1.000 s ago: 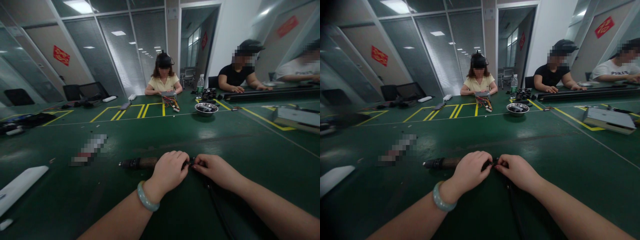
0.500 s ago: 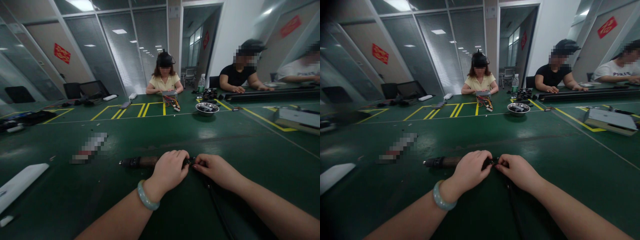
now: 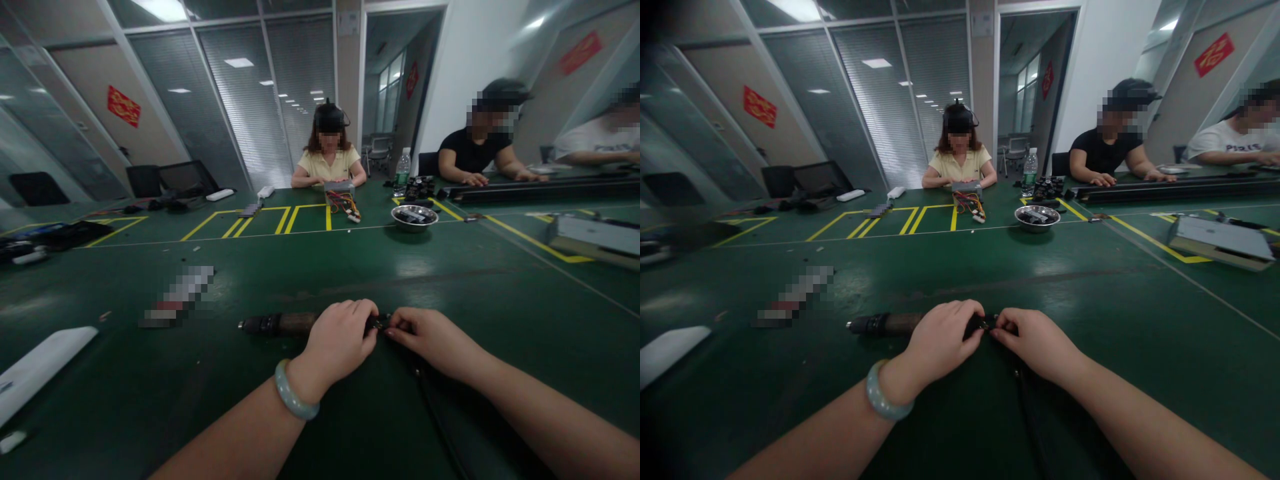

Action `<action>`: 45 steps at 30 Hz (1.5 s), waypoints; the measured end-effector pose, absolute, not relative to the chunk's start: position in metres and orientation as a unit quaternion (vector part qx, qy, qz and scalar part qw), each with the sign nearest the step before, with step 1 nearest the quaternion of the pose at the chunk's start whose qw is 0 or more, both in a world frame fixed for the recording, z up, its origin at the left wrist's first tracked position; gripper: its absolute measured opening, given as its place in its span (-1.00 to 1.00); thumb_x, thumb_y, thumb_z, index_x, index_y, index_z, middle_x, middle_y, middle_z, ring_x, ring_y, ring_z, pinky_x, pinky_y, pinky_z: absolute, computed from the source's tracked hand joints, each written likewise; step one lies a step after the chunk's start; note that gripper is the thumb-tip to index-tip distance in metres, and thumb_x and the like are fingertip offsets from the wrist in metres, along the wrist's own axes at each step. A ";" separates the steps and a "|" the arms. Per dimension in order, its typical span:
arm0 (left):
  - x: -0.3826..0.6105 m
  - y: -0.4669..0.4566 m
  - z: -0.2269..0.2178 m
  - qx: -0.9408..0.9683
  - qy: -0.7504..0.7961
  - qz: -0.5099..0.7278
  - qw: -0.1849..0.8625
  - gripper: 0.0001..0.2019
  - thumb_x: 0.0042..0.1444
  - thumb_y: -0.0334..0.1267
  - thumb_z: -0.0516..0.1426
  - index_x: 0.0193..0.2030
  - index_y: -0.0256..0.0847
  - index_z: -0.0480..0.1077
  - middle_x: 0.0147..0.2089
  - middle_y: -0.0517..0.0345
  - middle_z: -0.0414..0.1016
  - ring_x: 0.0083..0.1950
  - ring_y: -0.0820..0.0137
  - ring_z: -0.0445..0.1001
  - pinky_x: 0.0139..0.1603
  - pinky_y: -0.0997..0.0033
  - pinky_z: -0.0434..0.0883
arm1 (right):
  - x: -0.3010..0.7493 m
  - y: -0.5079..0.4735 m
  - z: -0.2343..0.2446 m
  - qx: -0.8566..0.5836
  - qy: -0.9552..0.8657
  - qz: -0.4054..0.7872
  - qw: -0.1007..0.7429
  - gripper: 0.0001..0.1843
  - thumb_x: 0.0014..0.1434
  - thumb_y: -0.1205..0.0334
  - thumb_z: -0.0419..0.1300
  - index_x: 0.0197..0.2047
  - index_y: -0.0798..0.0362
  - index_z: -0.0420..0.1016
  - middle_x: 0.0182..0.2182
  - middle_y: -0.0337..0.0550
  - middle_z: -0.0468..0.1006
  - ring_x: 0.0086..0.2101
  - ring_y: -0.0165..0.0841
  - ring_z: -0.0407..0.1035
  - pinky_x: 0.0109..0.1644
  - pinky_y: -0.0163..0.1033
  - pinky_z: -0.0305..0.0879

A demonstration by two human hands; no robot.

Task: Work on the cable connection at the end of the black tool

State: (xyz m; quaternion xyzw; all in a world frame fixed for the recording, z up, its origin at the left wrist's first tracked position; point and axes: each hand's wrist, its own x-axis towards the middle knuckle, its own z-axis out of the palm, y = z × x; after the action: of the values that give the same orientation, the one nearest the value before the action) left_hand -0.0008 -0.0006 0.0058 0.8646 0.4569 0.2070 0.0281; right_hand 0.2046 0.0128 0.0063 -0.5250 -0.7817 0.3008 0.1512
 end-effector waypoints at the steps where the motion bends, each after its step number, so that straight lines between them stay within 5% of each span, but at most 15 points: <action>1: -0.001 -0.001 0.006 0.865 0.456 0.206 0.028 -0.83 0.15 -0.29 0.15 -0.12 -0.14 0.28 -0.20 0.21 0.42 -0.15 0.31 0.40 -0.12 0.26 0.32 | 0.205 0.013 0.006 -0.524 -0.782 0.301 0.151 -0.80 0.21 0.06 0.15 -0.29 -0.02 0.50 -0.43 -0.29 0.56 -0.43 -0.40 0.40 -0.42 -0.33 0.11; 37: 0.000 -0.001 0.009 0.876 0.440 0.196 0.029 -0.89 0.17 -0.33 0.10 -0.15 -0.15 0.30 -0.19 0.19 0.42 -0.14 0.32 0.40 -0.11 0.27 0.31 | 0.205 0.012 0.006 -0.526 -0.781 0.302 0.153 -0.81 0.20 0.07 0.15 -0.28 -0.02 0.51 -0.42 -0.28 0.56 -0.43 -0.40 0.40 -0.41 -0.32 0.12; 45: 0.000 -0.002 0.006 0.855 0.474 0.208 0.033 -0.74 0.17 -0.26 0.13 -0.01 -0.14 0.24 -0.18 0.17 0.42 -0.13 0.30 0.42 -0.08 0.25 0.34 | 0.205 0.012 0.007 -0.525 -0.782 0.302 0.149 -0.80 0.21 0.08 0.13 -0.29 -0.01 0.50 -0.42 -0.26 0.56 -0.43 -0.39 0.39 -0.42 -0.32 0.11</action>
State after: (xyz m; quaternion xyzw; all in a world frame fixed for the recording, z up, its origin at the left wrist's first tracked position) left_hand -0.0001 -0.0022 0.0065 0.8551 0.4736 0.2084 0.0334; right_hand 0.2046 0.0123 0.0066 -0.5245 -0.7821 0.3017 0.1488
